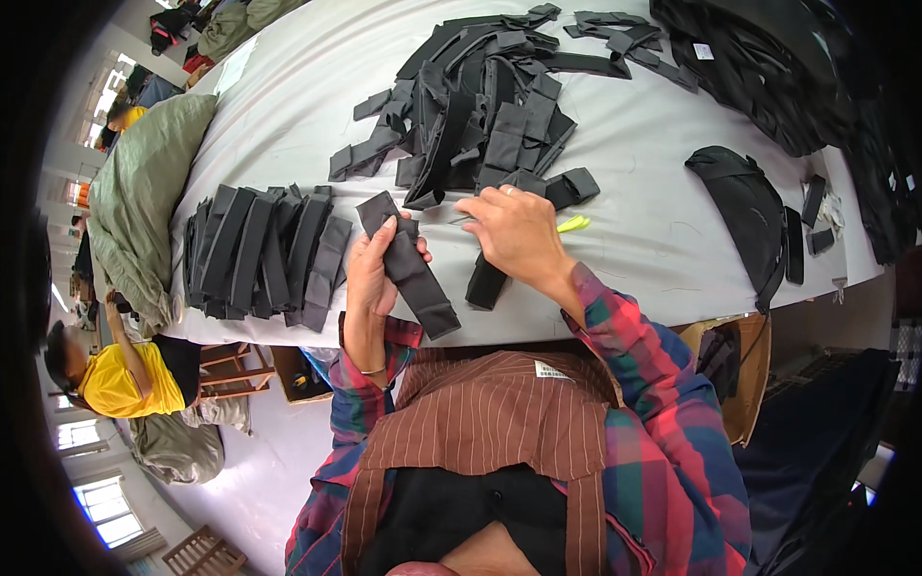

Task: Trimming excess threads or material from small black fabric pieces using small nippers.

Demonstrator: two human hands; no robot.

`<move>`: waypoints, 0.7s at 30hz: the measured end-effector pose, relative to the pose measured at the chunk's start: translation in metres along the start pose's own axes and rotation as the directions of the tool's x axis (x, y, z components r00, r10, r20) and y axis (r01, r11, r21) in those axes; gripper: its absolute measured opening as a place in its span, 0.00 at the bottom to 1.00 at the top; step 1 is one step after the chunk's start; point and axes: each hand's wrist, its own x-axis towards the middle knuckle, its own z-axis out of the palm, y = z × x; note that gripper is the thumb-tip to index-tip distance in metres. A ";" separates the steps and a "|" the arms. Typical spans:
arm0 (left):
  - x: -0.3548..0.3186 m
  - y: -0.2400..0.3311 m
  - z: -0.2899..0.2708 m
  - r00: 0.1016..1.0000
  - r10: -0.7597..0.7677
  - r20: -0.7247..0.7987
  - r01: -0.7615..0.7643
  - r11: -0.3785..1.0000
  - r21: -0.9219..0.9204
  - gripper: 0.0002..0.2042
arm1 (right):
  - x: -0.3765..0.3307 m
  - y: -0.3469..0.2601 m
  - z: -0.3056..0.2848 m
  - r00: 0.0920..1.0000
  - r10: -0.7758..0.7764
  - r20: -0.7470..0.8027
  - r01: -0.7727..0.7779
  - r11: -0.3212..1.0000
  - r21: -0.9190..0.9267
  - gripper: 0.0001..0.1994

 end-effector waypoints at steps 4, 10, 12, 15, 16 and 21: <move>-0.012 0.006 0.009 0.993 0.005 0.120 0.005 0.996 -0.085 0.12 | 0.008 0.012 0.015 0.997 -0.011 0.071 0.011 1.000 0.001 0.08; -0.036 0.026 0.031 0.995 0.085 0.054 -0.099 0.916 0.389 0.22 | 0.011 0.001 -0.023 0.876 0.381 0.297 -0.462 0.480 0.746 0.14; -0.028 0.010 0.032 0.935 0.274 0.225 -0.350 0.610 0.711 0.28 | 0.005 -0.020 -0.031 0.892 0.223 0.393 -0.451 0.374 0.811 0.18; -0.025 0.003 0.049 0.866 0.355 0.353 -0.483 0.407 0.775 0.36 | 0.000 -0.039 -0.028 0.912 0.157 0.378 -0.409 0.317 0.855 0.09; -0.024 0.003 0.052 0.857 0.362 0.366 -0.492 0.369 0.788 0.37 | -0.003 -0.039 -0.028 0.913 0.155 0.376 -0.407 0.320 0.855 0.09; -0.026 0.019 0.048 0.810 0.348 0.473 -0.568 0.260 0.781 0.35 | -0.016 -0.028 -0.034 0.958 0.178 0.225 -0.285 0.498 0.819 0.07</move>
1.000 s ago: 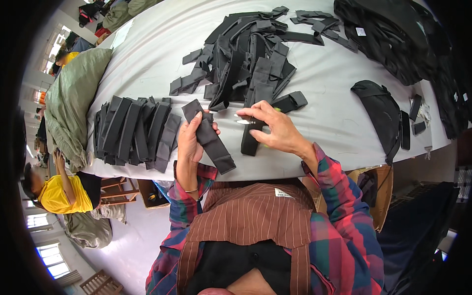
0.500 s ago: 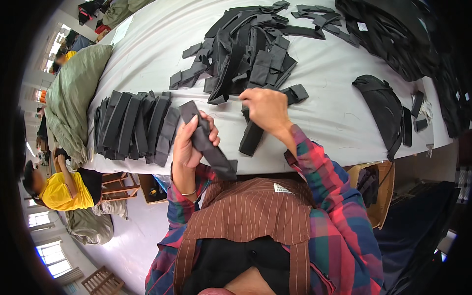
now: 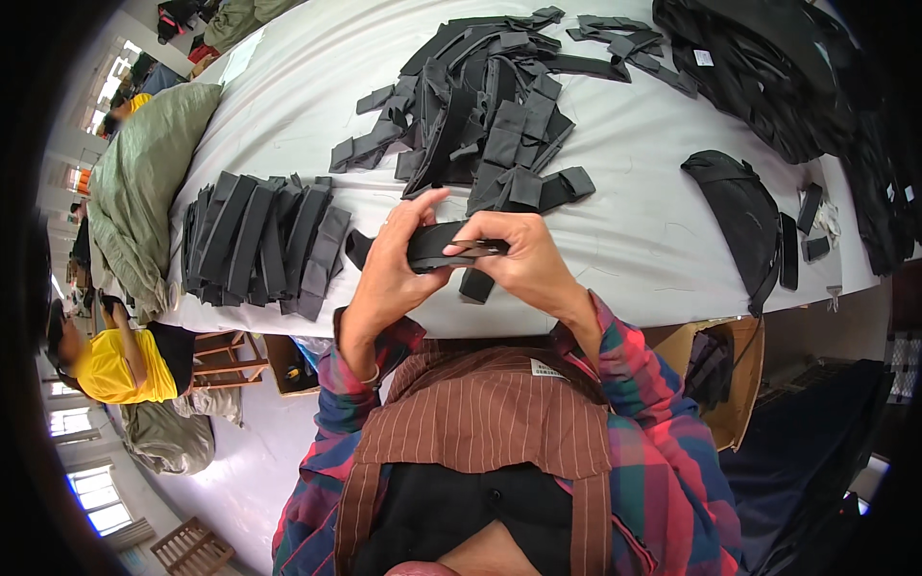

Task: Trimming excess threads or material from small black fabric pieces using small nippers.

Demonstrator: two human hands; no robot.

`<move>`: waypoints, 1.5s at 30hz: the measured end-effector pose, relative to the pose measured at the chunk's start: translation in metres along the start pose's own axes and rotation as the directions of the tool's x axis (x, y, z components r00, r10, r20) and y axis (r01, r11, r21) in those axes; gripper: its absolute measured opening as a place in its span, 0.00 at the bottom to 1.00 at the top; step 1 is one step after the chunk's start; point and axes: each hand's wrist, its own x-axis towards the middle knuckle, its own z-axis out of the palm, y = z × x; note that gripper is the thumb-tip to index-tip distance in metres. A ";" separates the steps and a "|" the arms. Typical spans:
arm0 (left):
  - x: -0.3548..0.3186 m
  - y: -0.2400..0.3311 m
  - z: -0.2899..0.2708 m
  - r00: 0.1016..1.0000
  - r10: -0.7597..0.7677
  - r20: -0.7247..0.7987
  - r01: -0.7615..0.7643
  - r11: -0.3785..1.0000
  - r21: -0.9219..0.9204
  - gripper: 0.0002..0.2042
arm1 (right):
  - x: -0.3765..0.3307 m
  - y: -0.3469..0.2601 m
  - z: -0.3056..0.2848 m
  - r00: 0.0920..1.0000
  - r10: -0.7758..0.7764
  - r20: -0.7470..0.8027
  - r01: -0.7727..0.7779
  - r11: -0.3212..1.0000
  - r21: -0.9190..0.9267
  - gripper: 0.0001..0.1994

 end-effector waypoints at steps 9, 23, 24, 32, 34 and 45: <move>-0.029 -0.008 -0.019 0.906 -0.369 0.208 0.415 0.870 -0.266 0.13 | -0.001 0.008 -0.029 0.992 -0.073 0.099 0.087 0.986 -0.142 0.05; -0.077 -0.021 0.024 0.810 -0.495 0.315 0.519 0.353 -0.779 0.19 | 0.007 0.041 0.011 0.961 0.161 -0.223 -0.141 0.985 0.100 0.06; -0.088 -0.026 0.021 0.803 -0.500 0.326 0.560 0.445 -0.699 0.20 | 0.011 0.042 0.011 0.956 0.128 -0.262 -0.119 0.992 0.050 0.06; -0.092 -0.022 0.029 0.786 -0.413 0.460 0.576 0.215 -0.789 0.28 | 0.030 0.041 0.017 0.875 0.339 -0.346 -0.207 0.908 0.365 0.07; -0.091 -0.021 0.030 0.789 -0.386 0.478 0.573 0.184 -0.798 0.30 | 0.033 0.046 0.015 0.867 0.362 -0.342 -0.218 0.894 0.392 0.07; -0.085 -0.019 0.031 0.852 -0.398 0.339 0.426 0.154 -0.891 0.31 | 0.009 0.031 0.013 0.976 -0.059 -0.212 -0.099 0.744 -0.661 0.15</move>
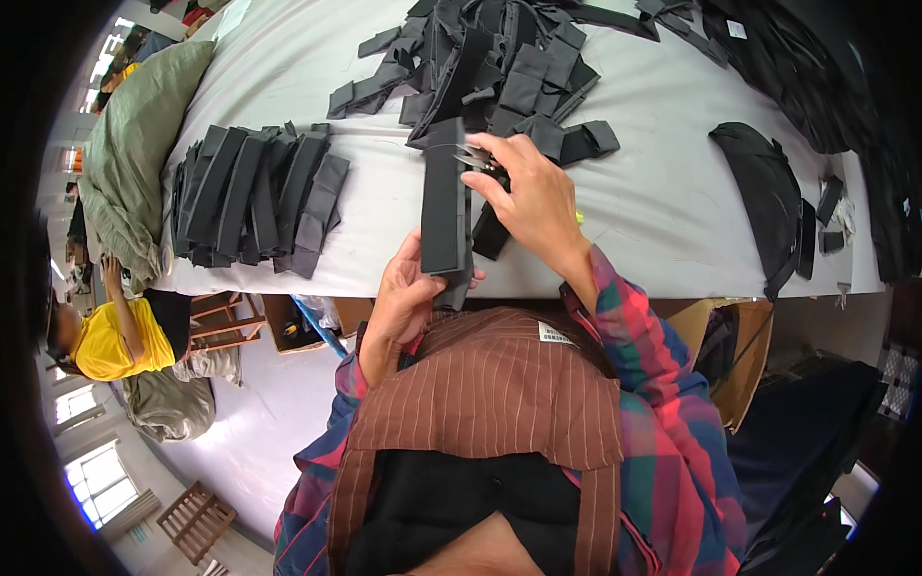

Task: Trimming excess threads or material from small black fabric pieces using small nippers.

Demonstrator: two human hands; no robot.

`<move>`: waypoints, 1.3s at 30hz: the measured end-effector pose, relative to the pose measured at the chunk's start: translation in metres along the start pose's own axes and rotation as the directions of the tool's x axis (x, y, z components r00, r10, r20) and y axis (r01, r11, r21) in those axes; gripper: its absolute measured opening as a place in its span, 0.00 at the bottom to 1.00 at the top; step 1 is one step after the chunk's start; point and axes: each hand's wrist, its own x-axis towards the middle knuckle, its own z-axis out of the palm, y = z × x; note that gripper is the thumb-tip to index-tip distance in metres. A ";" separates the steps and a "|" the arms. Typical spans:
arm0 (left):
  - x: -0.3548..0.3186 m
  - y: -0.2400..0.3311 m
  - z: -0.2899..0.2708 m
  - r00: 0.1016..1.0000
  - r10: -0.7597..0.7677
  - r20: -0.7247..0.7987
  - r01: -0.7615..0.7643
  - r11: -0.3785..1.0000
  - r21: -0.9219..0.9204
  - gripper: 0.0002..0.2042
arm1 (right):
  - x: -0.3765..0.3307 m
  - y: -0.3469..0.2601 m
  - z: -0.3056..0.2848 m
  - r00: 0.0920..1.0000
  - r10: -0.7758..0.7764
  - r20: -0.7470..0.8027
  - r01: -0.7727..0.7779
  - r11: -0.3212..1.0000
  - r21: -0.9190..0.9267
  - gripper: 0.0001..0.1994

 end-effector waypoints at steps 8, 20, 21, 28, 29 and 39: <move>0.011 -0.006 -0.001 0.982 -0.022 -0.186 0.007 0.997 -0.082 0.15 | -0.028 -0.001 -0.001 0.989 -0.064 0.133 0.053 0.995 0.082 0.08; 0.017 -0.031 -0.009 0.968 0.171 -0.185 -0.162 0.985 0.062 0.14 | -0.035 -0.011 0.012 0.984 -0.082 0.158 0.076 0.996 0.046 0.07; 0.016 -0.030 -0.009 0.968 0.171 -0.186 -0.163 0.985 0.062 0.14 | -0.035 -0.011 0.013 0.984 -0.087 0.153 0.081 0.996 0.045 0.07; 0.015 -0.024 -0.001 0.971 0.133 -0.197 -0.134 0.991 0.007 0.15 | -0.037 -0.012 0.015 0.990 -0.049 0.134 0.028 0.988 0.151 0.06; 0.015 -0.024 -0.001 0.971 0.127 -0.201 -0.129 0.992 0.006 0.15 | -0.037 -0.013 0.015 0.990 -0.048 0.134 0.028 0.988 0.151 0.06; 0.012 -0.021 0.006 0.964 0.166 -0.205 -0.177 0.984 -0.035 0.15 | -0.029 -0.005 0.011 0.997 0.059 -0.058 -0.052 0.991 0.127 0.05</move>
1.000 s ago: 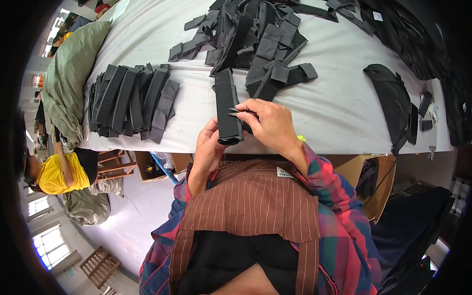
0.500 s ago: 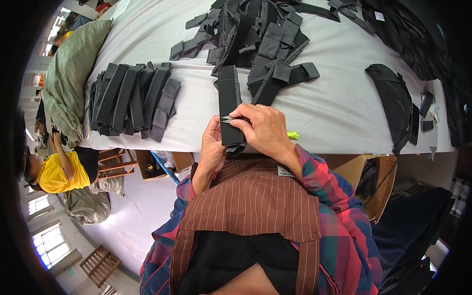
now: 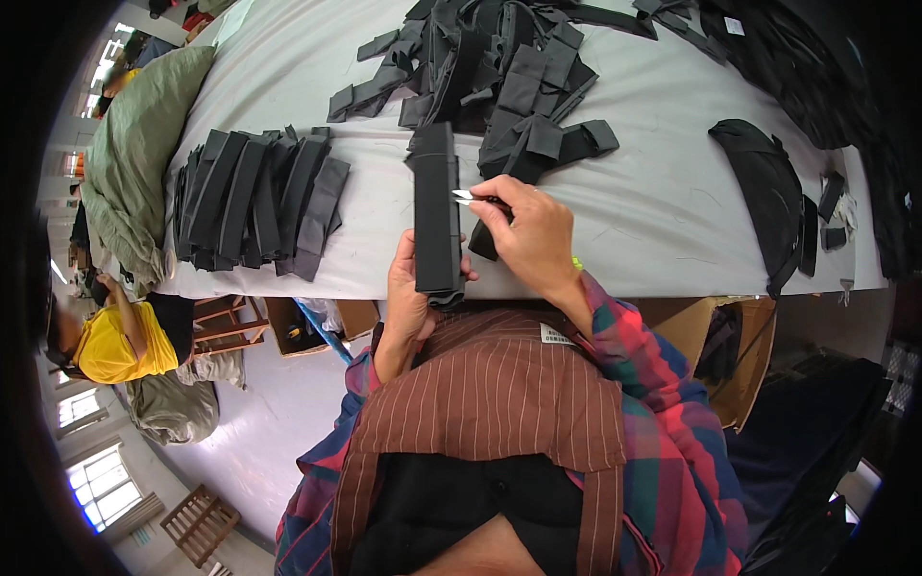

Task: Trimming excess threads or material from small black fabric pieces using small nippers.

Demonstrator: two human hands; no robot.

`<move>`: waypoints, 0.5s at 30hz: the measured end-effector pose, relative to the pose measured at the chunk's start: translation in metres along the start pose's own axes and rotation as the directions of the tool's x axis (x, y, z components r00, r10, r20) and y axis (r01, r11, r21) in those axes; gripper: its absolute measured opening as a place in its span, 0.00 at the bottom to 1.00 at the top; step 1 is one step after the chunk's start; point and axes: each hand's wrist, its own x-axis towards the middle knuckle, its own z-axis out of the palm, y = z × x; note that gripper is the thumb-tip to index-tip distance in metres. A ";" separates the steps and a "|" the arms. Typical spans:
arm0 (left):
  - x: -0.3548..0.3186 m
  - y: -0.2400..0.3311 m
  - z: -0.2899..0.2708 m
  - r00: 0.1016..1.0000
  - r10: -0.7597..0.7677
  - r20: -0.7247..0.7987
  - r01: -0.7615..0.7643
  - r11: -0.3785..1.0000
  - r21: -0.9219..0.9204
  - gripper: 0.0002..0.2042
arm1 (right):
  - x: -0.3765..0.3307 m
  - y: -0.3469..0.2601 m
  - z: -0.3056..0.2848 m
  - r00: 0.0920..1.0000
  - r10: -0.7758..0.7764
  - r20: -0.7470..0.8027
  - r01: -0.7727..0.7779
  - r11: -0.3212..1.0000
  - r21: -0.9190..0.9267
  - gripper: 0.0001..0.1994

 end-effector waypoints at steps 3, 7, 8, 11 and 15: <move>0.001 0.004 -0.002 0.999 0.043 -0.027 -0.043 0.999 -0.016 0.16 | 0.000 0.001 -0.012 0.998 -0.042 -0.044 0.044 0.998 0.040 0.06; 0.002 0.005 -0.001 0.998 0.029 -0.062 -0.032 0.999 -0.043 0.16 | -0.010 -0.003 -0.020 0.979 -0.123 0.165 0.121 0.992 0.020 0.08; 0.002 0.005 0.000 0.997 0.027 -0.068 -0.030 0.999 -0.041 0.16 | -0.012 -0.003 -0.018 0.977 -0.137 0.163 0.134 0.991 0.026 0.08; 0.001 0.005 -0.001 0.998 0.016 -0.060 -0.017 0.999 -0.029 0.16 | -0.015 -0.005 -0.011 0.976 -0.161 0.145 0.159 0.987 0.023 0.08; -0.001 0.008 0.005 0.998 0.005 -0.058 -0.006 1.000 -0.021 0.15 | -0.015 -0.006 -0.006 0.976 -0.186 0.112 0.192 0.981 -0.041 0.08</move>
